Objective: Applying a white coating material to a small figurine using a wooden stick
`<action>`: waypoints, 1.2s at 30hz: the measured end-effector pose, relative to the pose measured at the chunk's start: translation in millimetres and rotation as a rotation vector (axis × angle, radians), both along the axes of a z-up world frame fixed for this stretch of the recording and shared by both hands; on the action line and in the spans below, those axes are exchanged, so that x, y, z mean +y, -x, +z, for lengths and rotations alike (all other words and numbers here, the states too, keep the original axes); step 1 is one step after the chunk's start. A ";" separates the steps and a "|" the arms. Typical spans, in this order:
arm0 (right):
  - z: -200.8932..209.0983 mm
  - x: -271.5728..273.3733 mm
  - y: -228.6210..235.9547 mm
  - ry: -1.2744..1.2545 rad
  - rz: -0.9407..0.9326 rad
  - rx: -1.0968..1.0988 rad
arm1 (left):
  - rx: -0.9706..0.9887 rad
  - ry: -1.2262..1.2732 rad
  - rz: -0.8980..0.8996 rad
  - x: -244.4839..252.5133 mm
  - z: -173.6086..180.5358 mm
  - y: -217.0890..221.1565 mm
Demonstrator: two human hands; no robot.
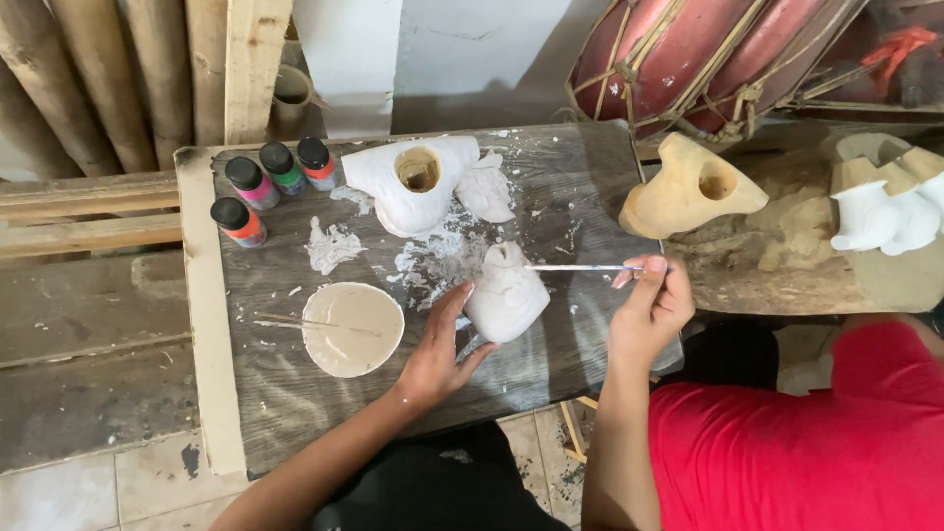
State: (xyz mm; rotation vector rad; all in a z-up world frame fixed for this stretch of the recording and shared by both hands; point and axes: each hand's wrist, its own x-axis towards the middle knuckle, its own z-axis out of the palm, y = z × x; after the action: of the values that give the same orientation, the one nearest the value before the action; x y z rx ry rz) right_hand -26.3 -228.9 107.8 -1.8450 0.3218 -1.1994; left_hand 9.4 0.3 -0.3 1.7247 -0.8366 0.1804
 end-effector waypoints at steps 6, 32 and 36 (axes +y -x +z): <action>-8.7 -4.3 -5.3 -0.005 0.017 0.006 | 0.015 -0.008 0.009 0.0 -1.9 0.8; -6.3 -1.9 -9.1 -0.093 0.001 -0.010 | -0.020 -0.013 0.035 -2.6 3.0 3.9; -19.7 -13.8 -8.1 -0.114 -0.021 -0.031 | -0.024 -0.013 0.033 -3.0 0.5 3.6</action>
State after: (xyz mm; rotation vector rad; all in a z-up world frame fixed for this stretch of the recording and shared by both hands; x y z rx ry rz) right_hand -18.2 -242.7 88.1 -1.7273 0.3858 -1.1979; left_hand 5.8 -2.7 0.2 1.7527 -0.8289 0.2185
